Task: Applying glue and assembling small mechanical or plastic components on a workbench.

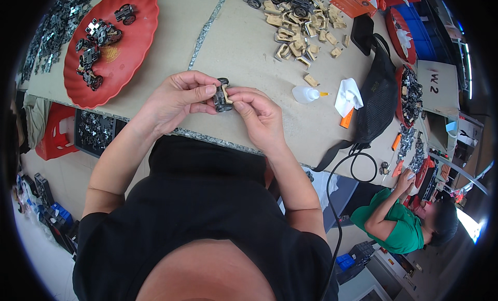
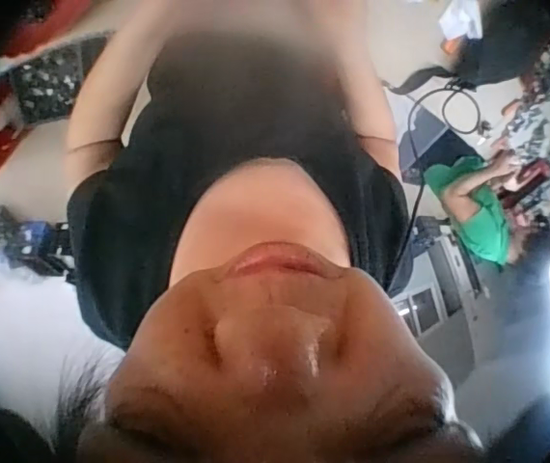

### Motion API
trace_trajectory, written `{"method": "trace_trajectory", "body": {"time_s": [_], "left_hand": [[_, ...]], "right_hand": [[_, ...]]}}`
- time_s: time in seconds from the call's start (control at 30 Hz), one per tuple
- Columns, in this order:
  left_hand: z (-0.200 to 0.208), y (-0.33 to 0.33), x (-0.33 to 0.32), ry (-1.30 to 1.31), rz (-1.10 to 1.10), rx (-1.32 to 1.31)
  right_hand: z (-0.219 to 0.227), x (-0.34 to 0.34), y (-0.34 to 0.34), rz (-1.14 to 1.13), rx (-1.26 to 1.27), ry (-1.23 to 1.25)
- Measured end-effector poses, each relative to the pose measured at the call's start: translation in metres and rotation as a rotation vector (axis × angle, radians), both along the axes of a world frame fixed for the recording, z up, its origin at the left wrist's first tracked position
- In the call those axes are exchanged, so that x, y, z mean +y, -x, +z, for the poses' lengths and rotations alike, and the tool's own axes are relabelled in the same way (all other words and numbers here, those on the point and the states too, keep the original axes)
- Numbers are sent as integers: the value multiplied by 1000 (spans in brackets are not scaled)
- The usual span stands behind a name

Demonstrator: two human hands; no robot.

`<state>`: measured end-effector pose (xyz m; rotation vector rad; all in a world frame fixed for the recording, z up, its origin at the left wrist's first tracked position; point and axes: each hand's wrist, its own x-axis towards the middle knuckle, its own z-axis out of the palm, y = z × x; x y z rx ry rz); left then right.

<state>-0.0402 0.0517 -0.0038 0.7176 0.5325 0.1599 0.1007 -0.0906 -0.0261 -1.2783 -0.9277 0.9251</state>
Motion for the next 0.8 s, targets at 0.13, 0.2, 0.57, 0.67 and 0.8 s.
{"method": "trace_trajectory", "body": {"time_s": [0.13, 0.2, 0.57, 0.67, 0.8], "left_hand": [[-3, -1, -3, -30, 65, -20], [-3, -2, -8, -55, 109, -9], [-7, 3, -26, -440, 129, -48], [8, 5, -21, -1069, 109, 164], [16, 2, 5, -1565, -128, -99]], "right_hand": [[8, 4, 5, 5, 224, -60], [7, 6, 9, -9, 259, -106], [-3, 8, 12, -141, -15, -107], [-1, 6, 10, -92, -18, -103], [0, 4, 8, -23, -141, -100]]}}
